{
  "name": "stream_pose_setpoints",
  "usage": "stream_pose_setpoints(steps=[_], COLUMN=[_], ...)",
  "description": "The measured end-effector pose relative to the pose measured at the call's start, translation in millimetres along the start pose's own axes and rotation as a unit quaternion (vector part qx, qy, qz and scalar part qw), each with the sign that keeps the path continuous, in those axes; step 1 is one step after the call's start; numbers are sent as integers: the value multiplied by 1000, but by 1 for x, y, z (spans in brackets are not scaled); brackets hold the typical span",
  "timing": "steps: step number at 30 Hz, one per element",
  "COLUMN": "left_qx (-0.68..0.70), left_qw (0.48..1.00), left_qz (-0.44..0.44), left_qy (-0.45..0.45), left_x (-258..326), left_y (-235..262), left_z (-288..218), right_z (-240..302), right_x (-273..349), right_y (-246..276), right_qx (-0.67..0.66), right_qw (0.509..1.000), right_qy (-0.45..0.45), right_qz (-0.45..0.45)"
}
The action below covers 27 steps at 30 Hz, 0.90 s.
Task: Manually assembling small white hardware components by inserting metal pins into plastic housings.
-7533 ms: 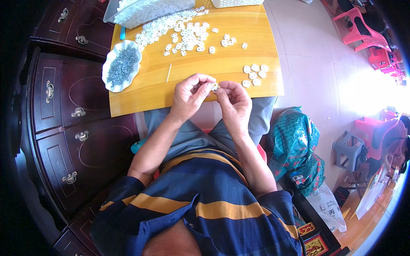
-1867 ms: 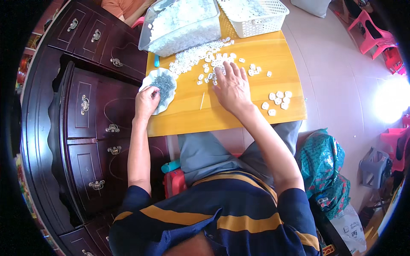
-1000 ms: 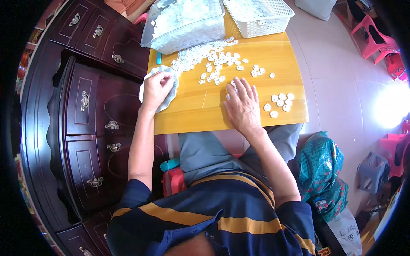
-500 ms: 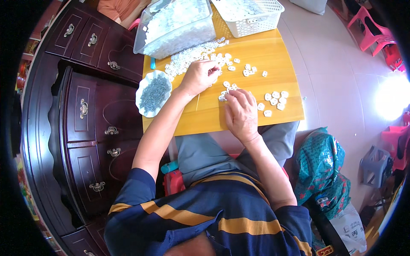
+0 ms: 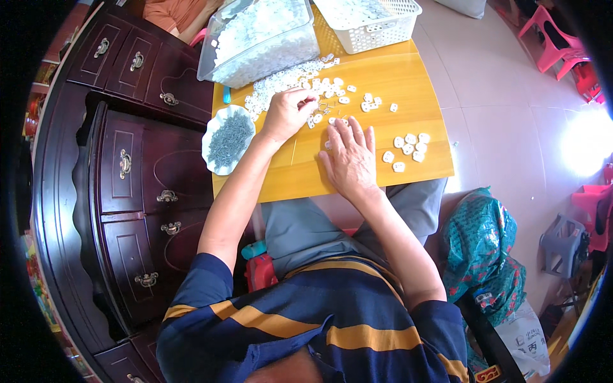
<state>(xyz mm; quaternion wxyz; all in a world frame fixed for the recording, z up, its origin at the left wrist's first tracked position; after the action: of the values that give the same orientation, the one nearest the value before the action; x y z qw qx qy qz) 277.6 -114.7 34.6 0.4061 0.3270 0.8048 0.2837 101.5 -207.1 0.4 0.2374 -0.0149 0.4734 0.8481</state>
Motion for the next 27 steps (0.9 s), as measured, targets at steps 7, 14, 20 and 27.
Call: stream_pose_setpoints(steps=[7, 14, 20, 27], left_qx=[33, -42, -178, -252], left_qw=[997, 991, 976, 961], left_qz=[-46, -96, -120, -102], left_qy=[51, 84, 44, 60], left_x=[26, 72, 108, 125], left_y=[39, 98, 131, 132], left_z=[0, -4, 14, 20], right_z=[15, 5, -4, -8], right_x=[-3, 12, 22, 26], right_y=[-6, 8, 25, 31], right_qx=[15, -72, -156, -151], right_qw=[998, 995, 983, 984], right_qy=[47, 38, 23, 14], right_qz=[40, -50, -93, -97])
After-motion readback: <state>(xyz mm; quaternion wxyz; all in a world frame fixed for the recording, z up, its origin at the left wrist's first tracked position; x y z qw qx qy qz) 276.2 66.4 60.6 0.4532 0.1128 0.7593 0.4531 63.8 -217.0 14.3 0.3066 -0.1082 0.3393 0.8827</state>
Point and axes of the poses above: each hand's wrist, its own x-axis away from the middle knuckle, its own y-axis out of the back of the hand, z = x × y, the point moved 3 cm from there along -x, towards the middle knuckle, and after that the axes turned 11 degrees about -y, right-handed, at the moved point
